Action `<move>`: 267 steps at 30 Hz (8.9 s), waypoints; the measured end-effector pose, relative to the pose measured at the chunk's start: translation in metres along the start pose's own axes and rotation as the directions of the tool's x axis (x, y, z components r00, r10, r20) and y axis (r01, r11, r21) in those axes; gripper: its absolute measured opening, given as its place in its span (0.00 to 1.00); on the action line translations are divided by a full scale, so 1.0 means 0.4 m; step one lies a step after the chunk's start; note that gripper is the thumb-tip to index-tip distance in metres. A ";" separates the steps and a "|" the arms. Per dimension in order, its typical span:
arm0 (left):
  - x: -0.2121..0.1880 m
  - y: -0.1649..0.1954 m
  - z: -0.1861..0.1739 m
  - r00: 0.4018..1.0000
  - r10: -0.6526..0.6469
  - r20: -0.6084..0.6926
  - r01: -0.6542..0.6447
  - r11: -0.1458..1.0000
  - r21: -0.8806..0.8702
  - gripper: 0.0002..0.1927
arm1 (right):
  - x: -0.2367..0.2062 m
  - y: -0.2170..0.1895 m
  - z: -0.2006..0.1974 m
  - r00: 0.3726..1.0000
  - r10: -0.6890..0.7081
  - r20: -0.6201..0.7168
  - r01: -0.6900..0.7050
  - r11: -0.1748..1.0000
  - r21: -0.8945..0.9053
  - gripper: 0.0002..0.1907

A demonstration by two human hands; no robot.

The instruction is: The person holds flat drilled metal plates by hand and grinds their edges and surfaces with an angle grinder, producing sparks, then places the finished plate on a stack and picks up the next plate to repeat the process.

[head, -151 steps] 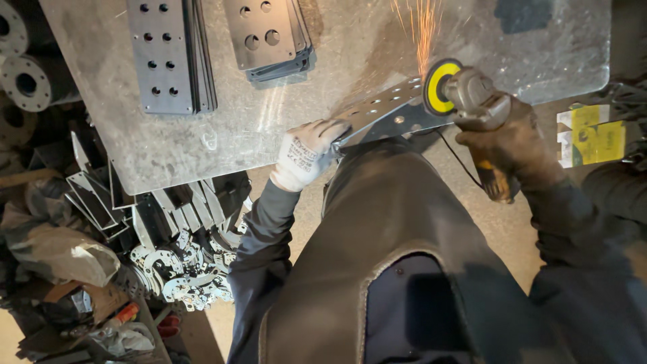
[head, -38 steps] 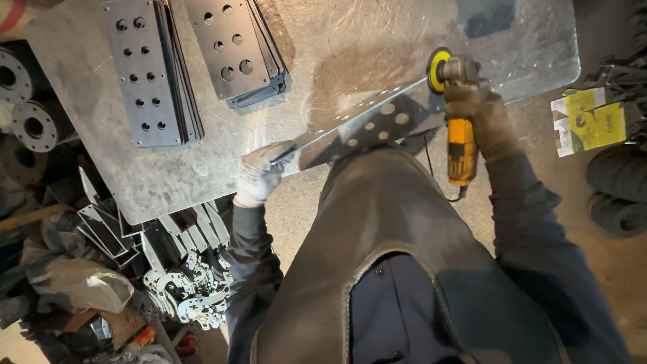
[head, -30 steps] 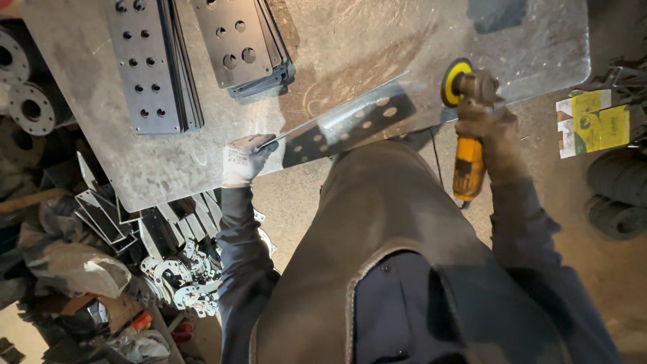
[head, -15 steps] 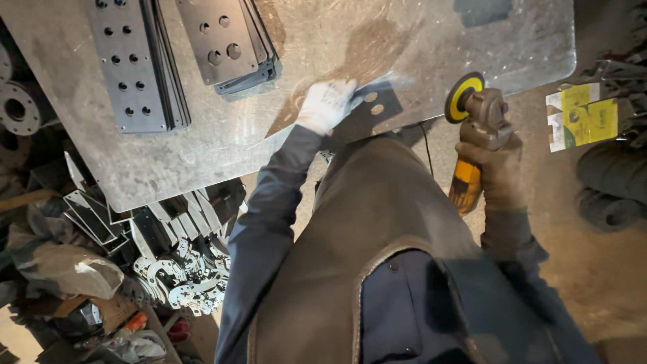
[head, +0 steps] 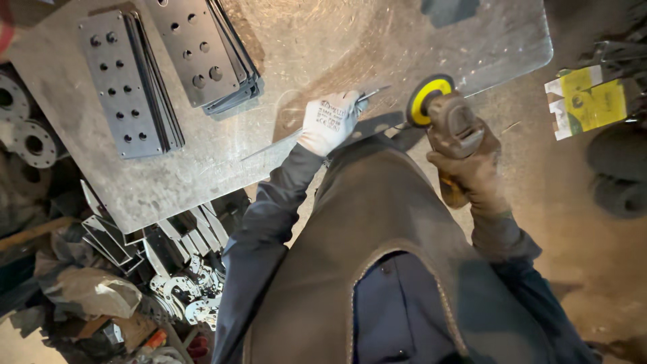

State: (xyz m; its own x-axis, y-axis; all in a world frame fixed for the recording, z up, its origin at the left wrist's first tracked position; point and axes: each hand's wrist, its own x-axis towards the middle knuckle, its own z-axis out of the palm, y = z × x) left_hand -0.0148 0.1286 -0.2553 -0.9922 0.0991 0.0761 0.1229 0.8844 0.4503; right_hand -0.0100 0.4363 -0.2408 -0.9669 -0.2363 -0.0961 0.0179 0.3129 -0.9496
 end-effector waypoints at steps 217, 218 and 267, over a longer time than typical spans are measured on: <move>-0.490 -0.281 -0.212 0.911 0.022 -0.412 -0.080 0.989 -0.123 0.11 | 0.241 -0.161 0.161 0.840 -0.109 0.531 0.198 0.974 -0.112 0.08; -0.489 -0.278 -0.211 0.910 0.001 -0.415 -0.059 0.990 -0.126 0.09 | 0.239 -0.155 0.158 0.872 0.091 0.481 -0.051 0.994 -0.096 0.08; -0.149 -0.157 0.027 0.972 -0.133 0.195 0.066 0.946 0.317 0.16 | 0.105 -0.055 0.141 0.843 0.272 0.464 -0.375 0.915 0.146 0.25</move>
State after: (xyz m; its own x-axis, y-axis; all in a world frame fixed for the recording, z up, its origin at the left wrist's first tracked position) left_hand 0.0363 0.0721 -0.2976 -0.9849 0.0674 -0.1596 0.0435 0.9879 0.1488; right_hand -0.0366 0.3676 -0.2406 -0.6922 -0.5413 -0.4774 0.4163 0.2408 -0.8767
